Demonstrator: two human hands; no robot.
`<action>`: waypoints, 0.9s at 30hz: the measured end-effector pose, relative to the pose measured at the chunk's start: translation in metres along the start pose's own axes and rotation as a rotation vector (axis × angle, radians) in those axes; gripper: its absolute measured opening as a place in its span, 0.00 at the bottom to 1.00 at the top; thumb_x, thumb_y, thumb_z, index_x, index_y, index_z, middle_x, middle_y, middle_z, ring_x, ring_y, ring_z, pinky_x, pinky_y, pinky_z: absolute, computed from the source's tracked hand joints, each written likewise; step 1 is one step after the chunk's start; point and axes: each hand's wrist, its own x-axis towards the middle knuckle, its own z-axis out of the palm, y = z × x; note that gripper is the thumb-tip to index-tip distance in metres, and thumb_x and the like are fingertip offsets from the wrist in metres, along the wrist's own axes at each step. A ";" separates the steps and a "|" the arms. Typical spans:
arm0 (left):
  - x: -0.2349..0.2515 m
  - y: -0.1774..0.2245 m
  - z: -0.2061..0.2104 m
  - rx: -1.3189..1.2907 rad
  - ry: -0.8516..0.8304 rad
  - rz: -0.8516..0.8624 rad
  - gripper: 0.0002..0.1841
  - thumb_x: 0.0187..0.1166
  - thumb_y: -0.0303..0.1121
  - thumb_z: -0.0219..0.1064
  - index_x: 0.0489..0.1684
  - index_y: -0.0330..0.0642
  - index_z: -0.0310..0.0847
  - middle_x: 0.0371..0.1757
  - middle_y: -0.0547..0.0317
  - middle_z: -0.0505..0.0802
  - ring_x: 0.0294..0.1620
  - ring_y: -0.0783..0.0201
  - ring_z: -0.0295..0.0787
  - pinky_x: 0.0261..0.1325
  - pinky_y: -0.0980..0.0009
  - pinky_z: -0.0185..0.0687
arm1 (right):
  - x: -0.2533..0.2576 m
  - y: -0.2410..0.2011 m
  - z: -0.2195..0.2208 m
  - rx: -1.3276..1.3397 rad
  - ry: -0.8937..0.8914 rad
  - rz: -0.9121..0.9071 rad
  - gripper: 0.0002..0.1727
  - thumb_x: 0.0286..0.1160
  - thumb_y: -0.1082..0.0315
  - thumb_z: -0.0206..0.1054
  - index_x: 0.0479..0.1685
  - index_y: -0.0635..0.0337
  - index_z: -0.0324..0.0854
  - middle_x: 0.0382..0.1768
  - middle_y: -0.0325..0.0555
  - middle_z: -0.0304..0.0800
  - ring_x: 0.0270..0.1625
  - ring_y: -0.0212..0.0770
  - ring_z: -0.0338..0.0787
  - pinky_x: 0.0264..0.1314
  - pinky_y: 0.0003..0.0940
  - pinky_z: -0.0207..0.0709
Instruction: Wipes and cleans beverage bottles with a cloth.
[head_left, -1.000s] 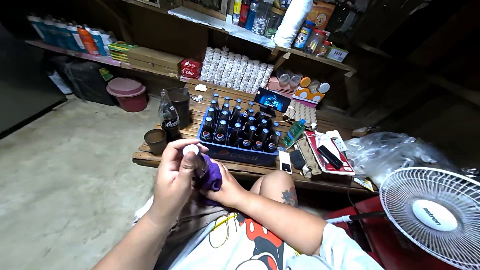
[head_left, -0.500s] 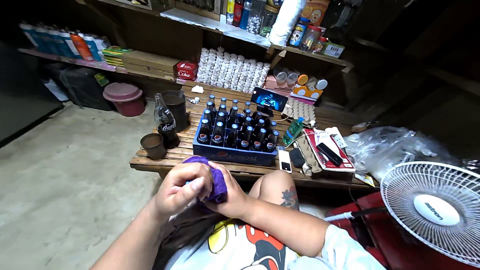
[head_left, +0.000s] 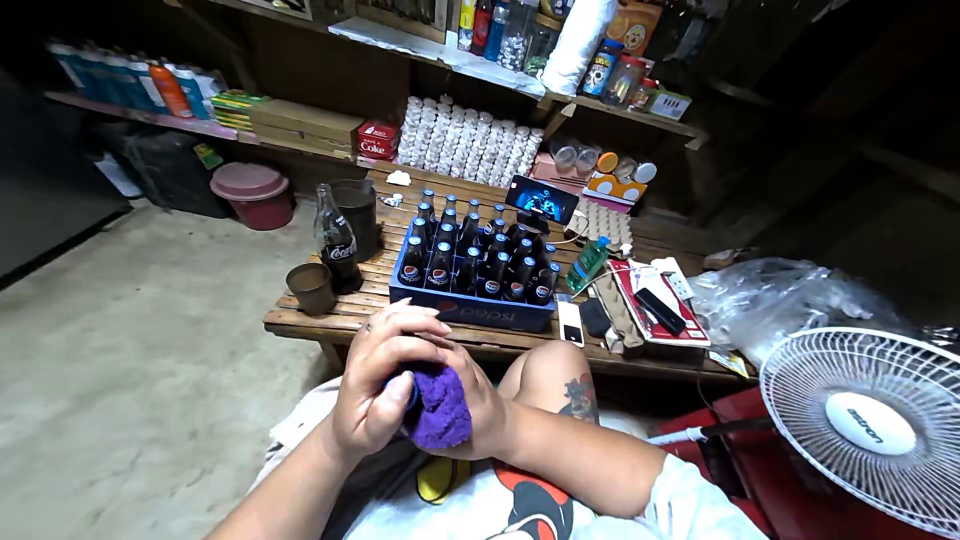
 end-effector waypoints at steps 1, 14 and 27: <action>0.000 0.000 0.000 0.002 0.001 -0.005 0.26 0.92 0.54 0.39 0.52 0.56 0.86 0.65 0.67 0.89 0.77 0.62 0.77 0.87 0.54 0.62 | 0.000 0.000 0.000 0.004 -0.009 0.001 0.45 0.64 0.58 0.80 0.78 0.70 0.61 0.69 0.65 0.79 0.77 0.46 0.79 0.83 0.38 0.70; -0.008 -0.001 0.000 0.053 0.146 0.083 0.24 0.93 0.50 0.40 0.41 0.54 0.83 0.48 0.68 0.90 0.63 0.68 0.84 0.82 0.57 0.67 | -0.003 0.012 0.004 0.057 -0.109 0.125 0.48 0.55 0.63 0.84 0.77 0.77 0.63 0.70 0.72 0.77 0.77 0.54 0.78 0.83 0.41 0.71; 0.006 0.014 -0.013 -0.168 0.316 -0.306 0.18 0.88 0.55 0.56 0.54 0.61 0.89 0.45 0.75 0.95 0.47 0.74 0.93 0.56 0.75 0.88 | -0.006 0.031 0.008 0.129 -0.416 0.925 0.51 0.61 0.57 0.81 0.87 0.68 0.60 0.84 0.68 0.64 0.86 0.57 0.66 0.89 0.48 0.60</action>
